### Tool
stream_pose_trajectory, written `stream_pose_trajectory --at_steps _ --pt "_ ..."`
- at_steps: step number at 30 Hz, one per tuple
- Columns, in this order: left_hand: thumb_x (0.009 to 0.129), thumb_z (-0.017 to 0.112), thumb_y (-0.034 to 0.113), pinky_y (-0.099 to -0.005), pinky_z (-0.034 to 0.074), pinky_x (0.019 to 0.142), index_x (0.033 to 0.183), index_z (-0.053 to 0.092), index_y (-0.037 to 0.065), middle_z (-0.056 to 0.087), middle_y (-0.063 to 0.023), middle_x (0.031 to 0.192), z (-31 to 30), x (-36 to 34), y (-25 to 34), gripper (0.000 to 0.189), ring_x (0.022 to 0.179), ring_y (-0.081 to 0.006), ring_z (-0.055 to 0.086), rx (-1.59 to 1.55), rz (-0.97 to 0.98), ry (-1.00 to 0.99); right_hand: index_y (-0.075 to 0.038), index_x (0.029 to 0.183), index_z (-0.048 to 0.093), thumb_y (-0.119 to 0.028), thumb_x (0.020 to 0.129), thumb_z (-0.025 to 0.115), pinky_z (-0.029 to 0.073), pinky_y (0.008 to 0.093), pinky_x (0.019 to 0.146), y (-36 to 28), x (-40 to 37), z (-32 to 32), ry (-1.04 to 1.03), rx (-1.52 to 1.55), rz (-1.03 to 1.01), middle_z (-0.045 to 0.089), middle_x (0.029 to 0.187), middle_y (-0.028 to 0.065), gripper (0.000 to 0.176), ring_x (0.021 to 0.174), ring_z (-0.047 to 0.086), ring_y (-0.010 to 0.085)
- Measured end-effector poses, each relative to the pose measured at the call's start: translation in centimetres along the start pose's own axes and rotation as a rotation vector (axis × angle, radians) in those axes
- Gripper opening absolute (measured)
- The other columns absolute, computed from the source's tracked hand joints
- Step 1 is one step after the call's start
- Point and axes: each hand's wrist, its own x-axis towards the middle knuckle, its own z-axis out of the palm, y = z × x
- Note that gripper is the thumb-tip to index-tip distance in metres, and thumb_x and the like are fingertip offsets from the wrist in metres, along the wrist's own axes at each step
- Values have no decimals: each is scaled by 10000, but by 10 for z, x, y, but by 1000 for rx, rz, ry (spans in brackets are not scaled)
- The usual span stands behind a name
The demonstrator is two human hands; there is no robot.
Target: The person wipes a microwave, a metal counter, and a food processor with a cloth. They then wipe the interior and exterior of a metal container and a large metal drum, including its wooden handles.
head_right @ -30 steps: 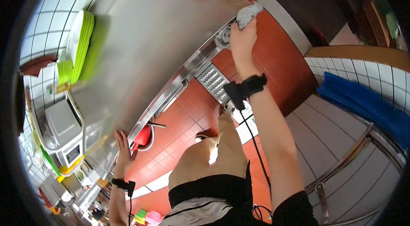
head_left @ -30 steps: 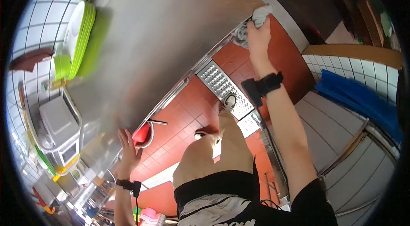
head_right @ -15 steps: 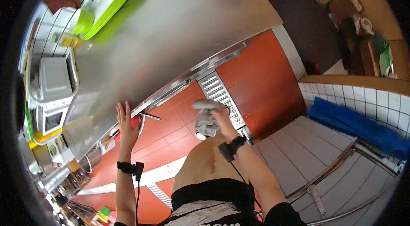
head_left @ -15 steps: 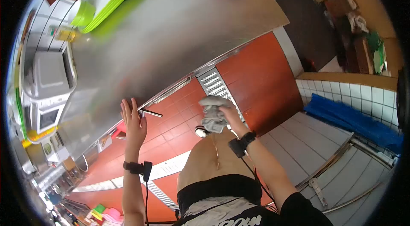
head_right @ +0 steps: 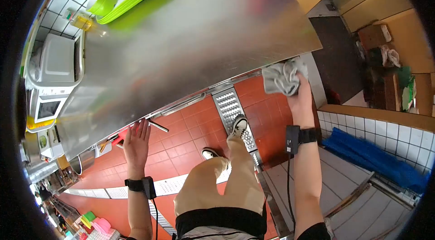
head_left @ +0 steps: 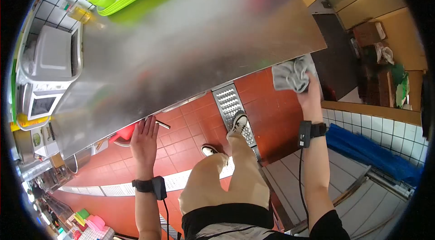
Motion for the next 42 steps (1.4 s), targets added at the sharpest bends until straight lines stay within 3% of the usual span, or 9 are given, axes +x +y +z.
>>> stream_pose_trajectory --at_steps 8,16,18,20,24,27,34,39,42 --pt "976 510 541 -438 317 1143 1403 465 79 484 -77 1456 -31 57 -43 631 1351 -252 420 50 351 -68 -7 1239 546 49 789 543 466 303 895 77 63 -59 -8 -742 -494 609 1119 71 453 1009 571 145" --pt "979 483 553 -410 315 1157 1394 469 38 536 -119 1406 -72 82 -50 661 1326 -232 462 174 615 -257 8 1043 652 -26 725 695 449 481 934 179 245 -125 -40 -1329 -1177 645 1010 238 323 1014 581 432" --pt "1022 466 462 -384 374 1116 1297 526 21 597 -119 1298 -72 88 -58 523 1241 -217 530 169 739 -231 -10 951 674 -98 712 724 426 508 910 177 254 -119 -141 -1497 -1029 626 999 228 259 1062 543 408" --pt "1047 452 384 -370 405 1078 1262 559 35 634 -102 1205 -89 97 -58 424 1151 -204 575 194 840 -218 -39 937 672 -143 707 720 420 476 890 182 266 -115 -118 -1649 -1352 602 992 191 256 1041 529 384" --pt "1060 458 237 -355 430 991 1228 605 78 590 -29 933 -105 114 -50 274 902 -148 545 225 861 -551 -78 1049 670 -151 680 708 423 462 871 178 243 -100 -43 -1697 -1482 581 1032 149 379 978 515 366" --pt "1051 482 211 -361 425 1006 1213 610 67 543 -21 870 -106 125 -54 251 849 -145 507 61 1005 -378 -100 1106 661 -159 669 702 425 461 851 209 236 -112 -85 -1576 -1606 569 1031 147 443 978 508 361" --pt "1055 463 253 -398 411 1026 1206 584 11 627 -105 1152 -106 125 -69 310 1072 -214 572 156 930 -524 -185 1311 598 -198 729 690 429 539 938 350 158 -57 -673 -1585 -1756 460 1346 153 590 1160 488 355" --pt "949 530 59 -418 380 1096 1210 624 -25 583 -187 1345 -125 148 -155 290 1257 -300 548 1700 996 -235 -78 1271 590 -353 811 660 251 656 1138 394 101 50 -1185 -1479 -1747 467 1412 202 541 1355 398 411" --pt "908 584 17 -516 219 1184 1423 478 58 368 -200 1537 -154 177 -181 528 1453 -393 285 1882 1041 -55 -108 1203 620 -299 818 653 328 645 1098 396 109 55 -1128 -1497 -1807 486 1380 177 431 1330 414 396"
